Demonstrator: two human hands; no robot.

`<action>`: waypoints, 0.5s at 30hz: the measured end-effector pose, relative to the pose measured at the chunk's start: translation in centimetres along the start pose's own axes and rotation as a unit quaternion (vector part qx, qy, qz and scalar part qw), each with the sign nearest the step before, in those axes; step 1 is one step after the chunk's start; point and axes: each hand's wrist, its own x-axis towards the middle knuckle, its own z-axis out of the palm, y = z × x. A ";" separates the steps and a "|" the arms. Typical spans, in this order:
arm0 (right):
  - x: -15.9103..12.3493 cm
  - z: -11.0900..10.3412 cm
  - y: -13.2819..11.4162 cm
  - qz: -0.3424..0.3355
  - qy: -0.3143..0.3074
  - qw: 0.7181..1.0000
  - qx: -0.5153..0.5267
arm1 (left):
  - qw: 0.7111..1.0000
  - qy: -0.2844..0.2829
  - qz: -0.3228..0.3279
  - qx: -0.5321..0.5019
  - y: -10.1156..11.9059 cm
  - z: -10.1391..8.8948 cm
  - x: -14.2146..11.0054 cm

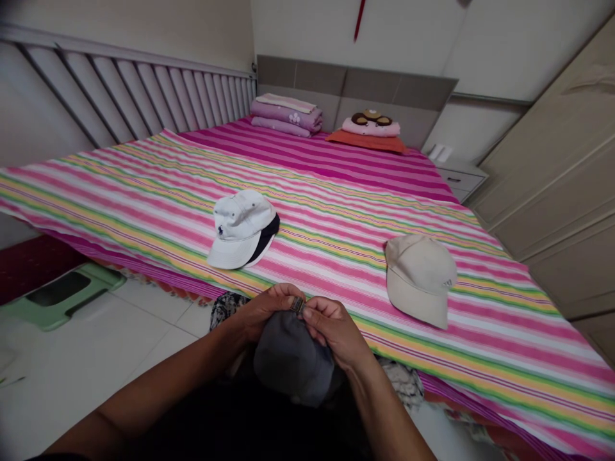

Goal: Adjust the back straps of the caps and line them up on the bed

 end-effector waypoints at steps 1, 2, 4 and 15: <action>0.0 -0.1 -0.1 -0.003 0.004 1.000 -0.013 | 1.000 0.000 -0.001 0.005 0.0 0.0 0.0; 0.0 -0.1 -0.2 -0.006 0.007 1.000 -0.024 | 1.000 0.001 -0.002 0.010 0.0 0.0 -0.1; -0.1 -0.1 -0.5 -0.008 0.011 0.999 -0.033 | 1.000 0.006 -0.003 0.018 0.1 -0.1 -0.1; -0.1 0.5 -0.4 -0.025 0.025 0.996 0.076 | 1.000 -0.001 -0.014 0.026 0.0 -0.4 0.0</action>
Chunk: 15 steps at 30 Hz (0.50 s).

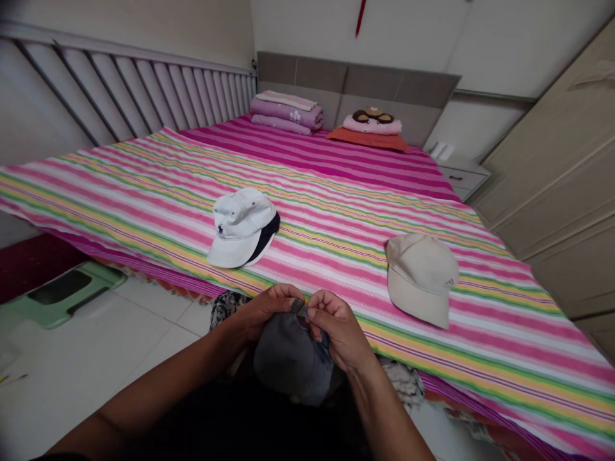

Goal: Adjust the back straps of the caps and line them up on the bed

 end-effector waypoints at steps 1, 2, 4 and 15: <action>0.0 0.0 0.1 -0.003 0.001 1.000 0.004 | 1.000 -0.003 0.001 0.003 0.0 0.0 0.0; 0.0 0.0 0.1 -0.007 0.002 1.000 0.007 | 1.000 -0.006 0.003 0.005 0.0 0.0 0.0; 0.0 0.1 0.2 -0.012 0.002 1.000 0.006 | 1.000 -0.013 0.010 0.004 0.0 0.0 0.0; 0.0 0.3 0.0 -0.031 0.045 0.994 -0.100 | 0.999 0.018 0.034 0.036 -0.4 -0.6 0.1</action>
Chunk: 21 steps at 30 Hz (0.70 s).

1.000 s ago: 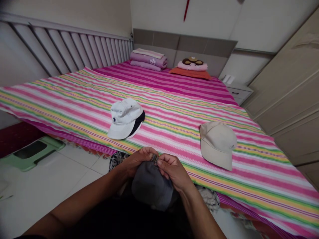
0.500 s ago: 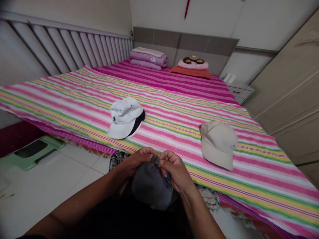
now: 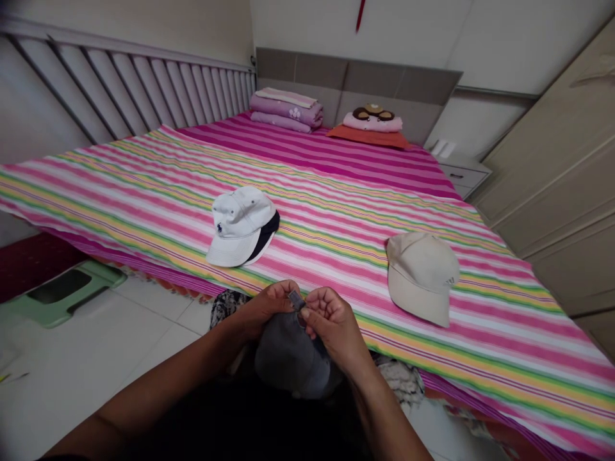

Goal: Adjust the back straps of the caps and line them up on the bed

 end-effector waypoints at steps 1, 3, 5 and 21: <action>0.0 0.0 -0.1 0.000 0.004 1.000 -0.007 | 1.000 0.001 0.001 0.000 -0.1 -0.1 0.0; -0.1 0.0 -0.1 0.000 0.009 1.000 -0.017 | 1.000 -0.004 0.001 0.002 -0.1 -0.1 0.0; -0.1 0.1 -0.1 0.000 0.011 0.999 -0.030 | 1.000 -0.016 -0.004 0.010 -0.1 -0.1 -0.1; -0.5 0.2 0.4 -0.228 0.060 0.862 -0.449 | 0.994 0.011 -0.007 0.112 0.2 -0.2 -0.4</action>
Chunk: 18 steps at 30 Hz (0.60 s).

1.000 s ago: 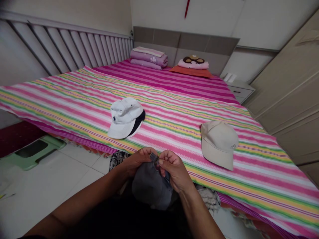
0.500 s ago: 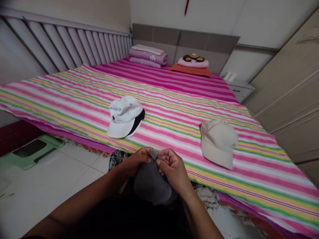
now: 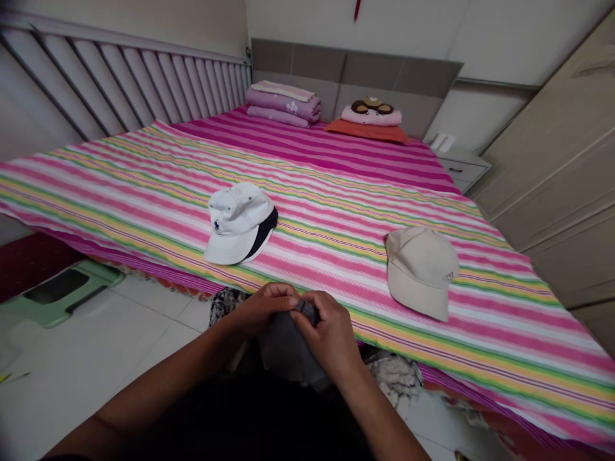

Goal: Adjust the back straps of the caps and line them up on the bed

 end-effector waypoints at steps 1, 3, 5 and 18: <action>0.0 0.1 0.0 -0.005 0.007 1.000 -0.008 | 1.000 0.000 0.002 0.003 0.1 0.0 0.0; -0.2 0.2 0.2 -0.006 0.017 1.000 -0.017 | 1.000 0.003 0.005 0.005 0.2 0.0 0.0; -0.3 0.3 0.3 -0.005 0.022 1.000 -0.021 | 1.000 0.009 0.008 0.003 0.3 0.0 0.0; -0.6 0.2 0.2 -0.009 0.019 0.999 -0.026 | 0.999 -0.041 0.014 -0.022 1.1 -0.5 -0.1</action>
